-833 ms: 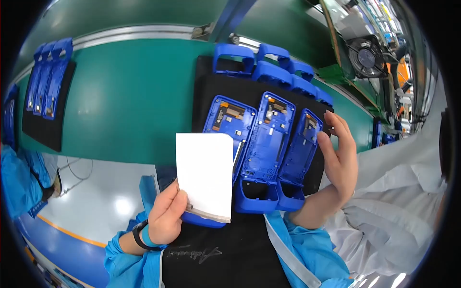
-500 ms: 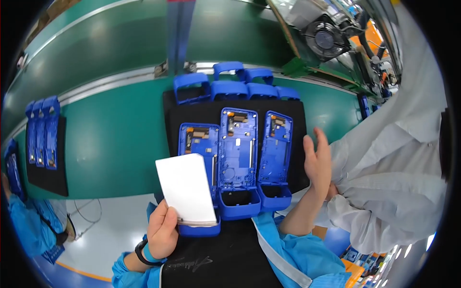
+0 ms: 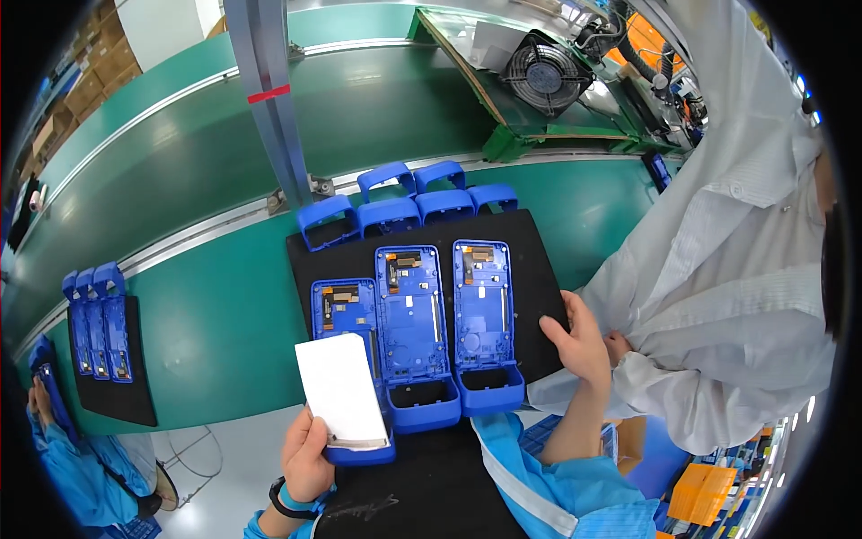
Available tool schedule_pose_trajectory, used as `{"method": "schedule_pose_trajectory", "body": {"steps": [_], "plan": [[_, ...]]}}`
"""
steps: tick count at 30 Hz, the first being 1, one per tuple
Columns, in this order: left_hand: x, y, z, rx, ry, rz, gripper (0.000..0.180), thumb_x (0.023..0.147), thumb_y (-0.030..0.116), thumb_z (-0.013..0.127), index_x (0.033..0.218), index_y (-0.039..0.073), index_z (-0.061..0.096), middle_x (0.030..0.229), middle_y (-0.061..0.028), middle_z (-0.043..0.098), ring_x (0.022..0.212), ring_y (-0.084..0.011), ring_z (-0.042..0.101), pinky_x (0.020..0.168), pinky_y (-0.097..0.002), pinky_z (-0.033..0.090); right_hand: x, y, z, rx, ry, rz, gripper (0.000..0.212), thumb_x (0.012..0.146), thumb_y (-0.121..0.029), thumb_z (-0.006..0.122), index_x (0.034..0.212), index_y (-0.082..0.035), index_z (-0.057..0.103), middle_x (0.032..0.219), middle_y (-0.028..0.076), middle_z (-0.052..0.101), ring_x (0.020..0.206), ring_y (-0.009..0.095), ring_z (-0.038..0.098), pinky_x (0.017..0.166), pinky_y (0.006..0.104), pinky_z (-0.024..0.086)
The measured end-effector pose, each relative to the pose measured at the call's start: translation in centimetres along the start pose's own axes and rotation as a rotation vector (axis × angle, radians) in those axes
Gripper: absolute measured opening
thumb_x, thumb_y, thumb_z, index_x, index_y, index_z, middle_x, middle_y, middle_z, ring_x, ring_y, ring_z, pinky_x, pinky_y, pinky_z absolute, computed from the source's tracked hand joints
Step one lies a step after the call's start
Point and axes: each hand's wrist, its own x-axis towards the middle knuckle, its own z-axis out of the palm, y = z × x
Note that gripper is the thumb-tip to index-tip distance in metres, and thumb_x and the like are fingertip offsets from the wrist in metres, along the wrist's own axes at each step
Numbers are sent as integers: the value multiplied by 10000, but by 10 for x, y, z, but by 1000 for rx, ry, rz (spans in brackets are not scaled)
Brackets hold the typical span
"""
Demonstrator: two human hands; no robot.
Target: The person applies protective stickers to the interior of electronic device frames by hand, working on an assembly line.
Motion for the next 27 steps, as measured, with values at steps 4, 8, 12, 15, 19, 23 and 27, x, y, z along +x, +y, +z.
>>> {"method": "schedule_pose_trajectory", "body": {"steps": [4, 8, 12, 15, 19, 23, 27], "plan": [[-4, 7, -7, 20, 62, 56, 439, 1003, 143, 368, 1361, -111, 393, 1304, -200, 546, 1197, -249, 546, 1033, -358, 401, -4, -13, -3, 488, -243, 43, 641, 806, -51, 710, 1347, 55, 381, 1264, 115, 551, 1143, 179, 548, 995, 312, 423], [-9, 24, -10, 35, 62, 162, 441, 977, 152, 403, 1324, -120, 420, 1264, -219, 571, 1142, -264, 589, 1009, -371, 430, -3, 2, 15, 552, -248, -10, 741, 786, -28, 711, 1414, 47, 324, 1333, 123, 497, 1227, 190, 486, 1039, 341, 383], [-6, 48, 5, 48, 51, 254, 455, 976, 177, 417, 1320, -122, 415, 1231, -224, 590, 1118, -263, 608, 992, -366, 449, -14, 4, 23, 692, -187, -41, 744, 787, -39, 710, 1420, 48, 328, 1340, 117, 496, 1223, 198, 501, 1034, 325, 391], [10, 65, 23, 40, 39, 243, 473, 972, 184, 394, 1315, -142, 403, 1234, -238, 579, 1122, -267, 597, 989, -358, 435, -15, 1, 19, 750, -54, -143, 755, 780, -59, 730, 1415, 52, 337, 1335, 120, 508, 1211, 210, 519, 1027, 331, 405], [35, 74, 40, -29, -14, 324, 492, 977, 174, 396, 1359, -136, 375, 1309, -203, 529, 1196, -258, 532, 1046, -358, 368, 10, -8, 5, 715, 54, -270, 774, 776, -86, 750, 1415, 68, 340, 1308, 150, 545, 1166, 213, 561, 1000, 325, 437], [73, 80, 70, -58, -167, 279, 454, 993, 129, 402, 1375, -115, 373, 1357, -177, 501, 1256, -269, 482, 1081, -393, 335, 56, -19, -30, 612, 93, -328, 699, 777, -59, 734, 1377, 67, 399, 1150, 152, 636, 1014, 193, 634, 897, 297, 496], [119, 79, 114, -164, -422, 169, 429, 1019, 181, 404, 1371, -65, 391, 1352, -171, 505, 1249, -275, 491, 1070, -426, 355, 104, -16, -46, 398, 233, -291, 509, 785, 20, 694, 1256, 44, 504, 1011, 154, 684, 892, 171, 652, 798, 280, 519]]}}
